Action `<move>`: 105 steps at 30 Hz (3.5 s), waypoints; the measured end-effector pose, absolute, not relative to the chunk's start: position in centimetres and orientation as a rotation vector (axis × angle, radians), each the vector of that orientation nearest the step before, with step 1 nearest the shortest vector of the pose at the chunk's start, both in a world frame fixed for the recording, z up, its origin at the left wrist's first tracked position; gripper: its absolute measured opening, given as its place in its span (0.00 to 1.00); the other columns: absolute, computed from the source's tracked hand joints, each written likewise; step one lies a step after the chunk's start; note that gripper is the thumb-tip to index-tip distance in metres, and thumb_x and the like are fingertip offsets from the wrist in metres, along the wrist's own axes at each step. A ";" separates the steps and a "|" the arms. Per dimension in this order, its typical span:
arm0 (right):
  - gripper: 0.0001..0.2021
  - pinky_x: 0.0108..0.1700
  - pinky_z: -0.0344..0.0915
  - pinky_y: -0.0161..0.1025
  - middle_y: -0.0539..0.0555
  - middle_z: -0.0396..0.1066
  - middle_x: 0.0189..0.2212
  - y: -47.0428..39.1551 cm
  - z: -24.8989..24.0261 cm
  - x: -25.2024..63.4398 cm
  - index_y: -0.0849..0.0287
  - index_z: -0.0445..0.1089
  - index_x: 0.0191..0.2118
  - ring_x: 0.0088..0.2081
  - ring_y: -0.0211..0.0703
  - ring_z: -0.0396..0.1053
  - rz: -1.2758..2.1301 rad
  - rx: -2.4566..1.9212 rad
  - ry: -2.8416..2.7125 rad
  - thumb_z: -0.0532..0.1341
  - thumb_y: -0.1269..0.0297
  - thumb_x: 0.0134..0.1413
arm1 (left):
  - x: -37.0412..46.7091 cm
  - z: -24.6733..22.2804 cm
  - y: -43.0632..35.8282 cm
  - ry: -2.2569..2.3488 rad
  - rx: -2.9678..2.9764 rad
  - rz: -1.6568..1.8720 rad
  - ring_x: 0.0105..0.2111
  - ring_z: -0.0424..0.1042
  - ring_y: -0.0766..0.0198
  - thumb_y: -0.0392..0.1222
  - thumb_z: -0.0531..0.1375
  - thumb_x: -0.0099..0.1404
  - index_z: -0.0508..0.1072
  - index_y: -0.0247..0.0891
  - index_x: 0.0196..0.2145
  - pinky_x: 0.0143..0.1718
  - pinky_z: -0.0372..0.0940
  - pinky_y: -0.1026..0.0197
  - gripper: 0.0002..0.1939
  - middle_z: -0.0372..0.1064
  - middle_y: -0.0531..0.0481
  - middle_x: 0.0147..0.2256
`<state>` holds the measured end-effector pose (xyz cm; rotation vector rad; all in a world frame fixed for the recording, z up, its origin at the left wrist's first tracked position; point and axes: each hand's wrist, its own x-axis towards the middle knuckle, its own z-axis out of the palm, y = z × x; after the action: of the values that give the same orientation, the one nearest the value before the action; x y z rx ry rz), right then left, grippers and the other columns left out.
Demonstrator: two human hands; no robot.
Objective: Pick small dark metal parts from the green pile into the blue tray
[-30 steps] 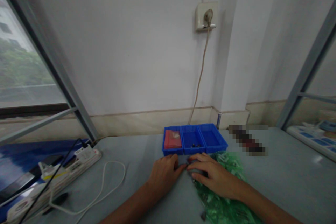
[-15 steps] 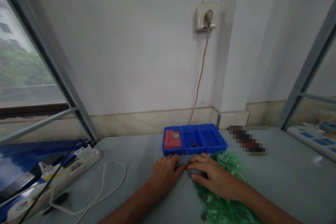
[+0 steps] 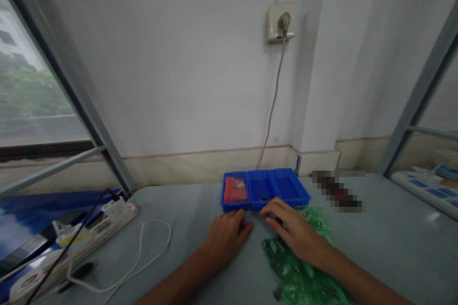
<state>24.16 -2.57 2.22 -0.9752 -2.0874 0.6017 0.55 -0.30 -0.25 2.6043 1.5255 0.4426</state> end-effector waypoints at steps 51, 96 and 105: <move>0.19 0.21 0.49 0.33 0.45 0.62 0.23 -0.4 1.4 24.5 0.55 0.71 0.43 0.20 0.36 0.56 1.041 -1.074 -1.275 0.62 0.44 0.60 | 0.6 -0.1 -0.3 1.493 2.632 0.378 0.37 0.75 0.58 0.46 0.56 0.76 0.68 0.41 0.40 0.37 0.63 0.61 0.07 0.76 0.50 0.39; 0.06 0.39 0.64 0.41 0.53 0.72 0.38 -1.3 1.4 24.6 0.54 0.76 0.42 0.35 0.46 0.68 0.480 -1.157 -1.802 0.61 0.66 0.62 | 0.6 0.3 -0.4 1.507 2.631 0.358 0.37 0.75 0.58 0.46 0.56 0.76 0.68 0.41 0.40 0.36 0.63 0.60 0.08 0.75 0.50 0.39; 0.07 0.31 0.62 0.37 0.50 0.71 0.35 -1.1 1.7 24.4 0.54 0.74 0.41 0.29 0.40 0.65 0.818 -1.106 -1.663 0.66 0.60 0.59 | 0.5 0.1 -0.4 1.494 2.637 0.383 0.37 0.75 0.57 0.46 0.56 0.76 0.68 0.41 0.41 0.37 0.63 0.60 0.07 0.76 0.50 0.40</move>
<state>24.44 -1.08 1.68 -1.1058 -1.6632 0.8180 0.54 -0.39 0.14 2.6372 1.4937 0.3835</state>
